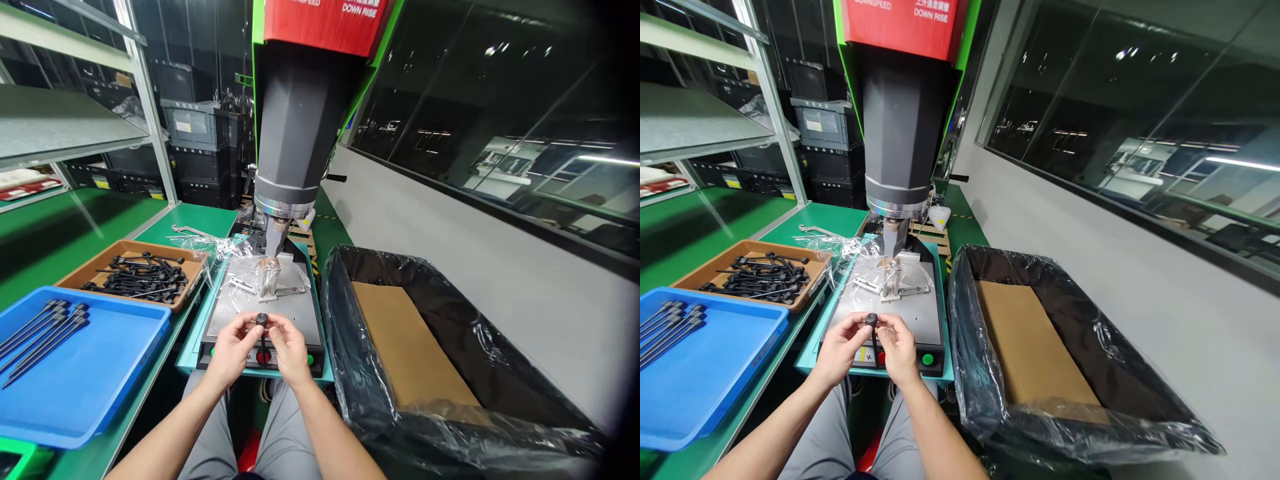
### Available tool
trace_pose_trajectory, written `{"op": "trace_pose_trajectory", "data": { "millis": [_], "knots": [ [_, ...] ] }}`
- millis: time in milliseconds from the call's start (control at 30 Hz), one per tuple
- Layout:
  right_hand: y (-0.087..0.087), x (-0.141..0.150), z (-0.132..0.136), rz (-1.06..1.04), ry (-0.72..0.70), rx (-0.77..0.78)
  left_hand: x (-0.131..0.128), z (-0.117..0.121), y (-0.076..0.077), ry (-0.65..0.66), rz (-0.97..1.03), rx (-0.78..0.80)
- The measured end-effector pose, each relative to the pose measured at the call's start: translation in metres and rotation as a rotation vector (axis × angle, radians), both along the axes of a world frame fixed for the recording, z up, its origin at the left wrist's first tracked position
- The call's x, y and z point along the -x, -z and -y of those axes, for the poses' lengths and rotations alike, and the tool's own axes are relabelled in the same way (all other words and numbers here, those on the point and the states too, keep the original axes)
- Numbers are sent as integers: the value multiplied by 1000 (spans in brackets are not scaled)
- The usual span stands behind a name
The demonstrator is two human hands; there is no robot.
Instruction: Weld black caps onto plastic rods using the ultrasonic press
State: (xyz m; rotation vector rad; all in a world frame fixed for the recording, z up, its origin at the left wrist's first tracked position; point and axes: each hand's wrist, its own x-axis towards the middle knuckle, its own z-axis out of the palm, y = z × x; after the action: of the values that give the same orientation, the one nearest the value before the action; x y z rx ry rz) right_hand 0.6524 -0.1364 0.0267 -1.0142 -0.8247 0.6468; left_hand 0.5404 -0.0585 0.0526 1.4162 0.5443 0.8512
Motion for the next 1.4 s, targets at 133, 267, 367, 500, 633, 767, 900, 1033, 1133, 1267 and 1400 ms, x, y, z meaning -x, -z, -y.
{"op": "trace_pose_trajectory", "data": {
  "millis": [133,267,367,500,633,767,900,1033,1133,1267,1400],
  "knots": [
    [12,15,4,-95,-101,137,-4,-2,-4,-73,12,170],
    [21,29,8,-220,-126,169,-6,-3,-4,-90,35,227],
    [19,34,10,-310,-170,151,-6,-1,-3,-43,63,301],
    [16,34,11,-375,-185,139,-6,0,-2,-28,65,335],
    [17,35,12,-459,-214,129,-6,1,-3,-14,82,378],
    [16,36,14,-569,-262,133,-5,1,-2,0,74,406],
    [15,35,16,-662,-309,156,-6,1,-3,32,59,418],
    [18,36,16,-694,-307,148,-6,1,-4,38,81,400],
    [20,38,17,-694,-299,132,-6,1,-3,34,81,395],
    [20,40,17,-683,-268,110,-6,-1,2,45,76,414],
    [19,41,17,-660,-234,106,-5,-2,5,63,73,424]
  ]
}}
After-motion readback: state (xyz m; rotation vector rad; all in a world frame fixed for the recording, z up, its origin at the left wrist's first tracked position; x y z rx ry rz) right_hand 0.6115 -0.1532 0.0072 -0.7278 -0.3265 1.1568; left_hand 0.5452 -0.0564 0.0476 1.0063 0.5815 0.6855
